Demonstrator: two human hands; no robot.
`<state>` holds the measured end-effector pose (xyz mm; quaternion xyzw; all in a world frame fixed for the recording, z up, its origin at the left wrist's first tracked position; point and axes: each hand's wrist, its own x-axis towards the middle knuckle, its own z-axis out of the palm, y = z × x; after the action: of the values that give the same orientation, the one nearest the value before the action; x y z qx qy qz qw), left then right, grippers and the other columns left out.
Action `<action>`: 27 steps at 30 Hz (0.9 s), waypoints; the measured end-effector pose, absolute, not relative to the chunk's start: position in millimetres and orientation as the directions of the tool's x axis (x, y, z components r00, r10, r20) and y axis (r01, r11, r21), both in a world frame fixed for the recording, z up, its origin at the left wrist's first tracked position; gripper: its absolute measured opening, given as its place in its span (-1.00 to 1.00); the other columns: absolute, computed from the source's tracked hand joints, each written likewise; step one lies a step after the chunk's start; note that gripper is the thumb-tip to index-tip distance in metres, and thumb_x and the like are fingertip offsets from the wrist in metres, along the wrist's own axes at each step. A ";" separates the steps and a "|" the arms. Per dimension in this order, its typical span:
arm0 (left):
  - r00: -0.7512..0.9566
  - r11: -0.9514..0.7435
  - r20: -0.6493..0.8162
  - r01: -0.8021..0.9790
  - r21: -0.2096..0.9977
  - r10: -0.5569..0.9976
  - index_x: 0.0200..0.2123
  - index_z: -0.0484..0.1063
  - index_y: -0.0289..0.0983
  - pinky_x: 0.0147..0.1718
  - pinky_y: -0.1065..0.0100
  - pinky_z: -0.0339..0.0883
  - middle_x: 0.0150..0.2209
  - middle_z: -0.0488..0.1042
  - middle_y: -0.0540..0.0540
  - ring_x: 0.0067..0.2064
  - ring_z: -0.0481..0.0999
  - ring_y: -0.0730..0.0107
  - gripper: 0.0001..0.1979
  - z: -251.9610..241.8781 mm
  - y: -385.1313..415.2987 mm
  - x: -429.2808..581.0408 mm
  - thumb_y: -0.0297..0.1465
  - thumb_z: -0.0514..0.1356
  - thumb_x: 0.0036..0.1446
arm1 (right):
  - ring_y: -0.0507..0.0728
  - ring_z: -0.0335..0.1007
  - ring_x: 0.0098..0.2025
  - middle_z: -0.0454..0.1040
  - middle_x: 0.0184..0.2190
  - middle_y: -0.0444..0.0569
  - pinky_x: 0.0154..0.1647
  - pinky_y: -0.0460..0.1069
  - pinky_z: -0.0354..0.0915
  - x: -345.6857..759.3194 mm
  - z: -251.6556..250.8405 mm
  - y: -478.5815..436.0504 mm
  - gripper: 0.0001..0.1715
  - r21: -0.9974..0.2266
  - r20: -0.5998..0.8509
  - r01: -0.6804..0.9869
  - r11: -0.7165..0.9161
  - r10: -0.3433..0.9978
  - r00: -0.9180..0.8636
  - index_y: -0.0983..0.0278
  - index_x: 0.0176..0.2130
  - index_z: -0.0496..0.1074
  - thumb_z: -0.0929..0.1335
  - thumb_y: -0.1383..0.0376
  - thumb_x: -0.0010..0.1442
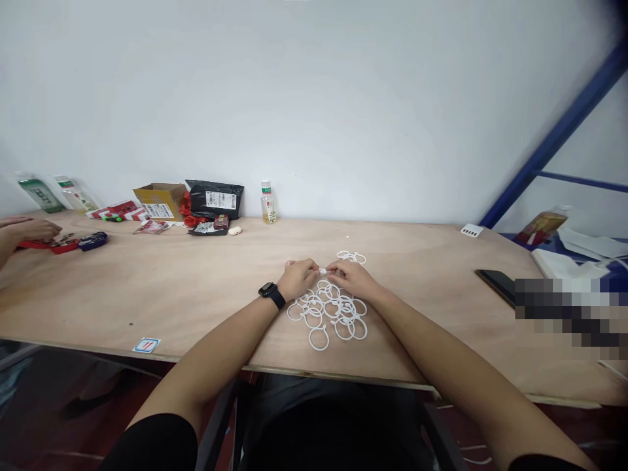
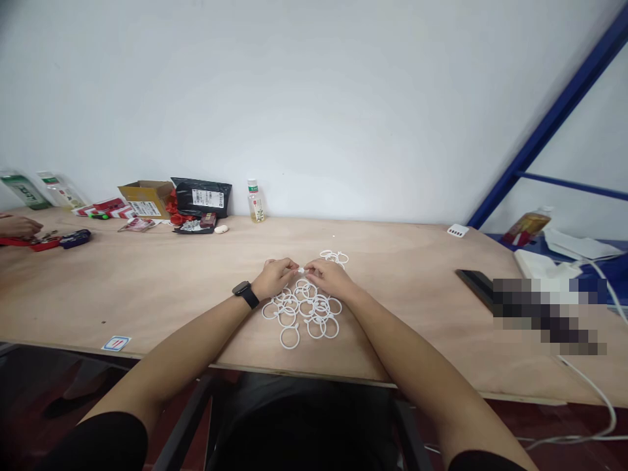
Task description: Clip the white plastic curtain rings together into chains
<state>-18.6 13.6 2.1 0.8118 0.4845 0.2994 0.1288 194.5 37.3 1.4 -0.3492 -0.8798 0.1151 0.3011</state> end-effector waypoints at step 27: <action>0.471 -0.628 0.438 0.399 0.668 0.766 -0.20 0.44 -0.29 -0.15 0.37 0.34 -0.24 0.55 -0.08 -0.20 0.50 0.38 -0.82 8.0 6.6 -9.0 -0.34 0.10 0.24 | 0.02 0.27 -0.53 0.42 -0.56 -0.14 -0.46 -0.09 0.16 187.1 7.4 29.4 -0.80 -0.522 0.523 0.506 0.686 0.727 -0.445 0.28 -0.39 0.49 0.27 0.41 0.00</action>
<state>-9.0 6.6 8.0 0.8218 0.3544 0.3725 0.2457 187.1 29.4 7.4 -0.3681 -0.8373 0.1463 0.3769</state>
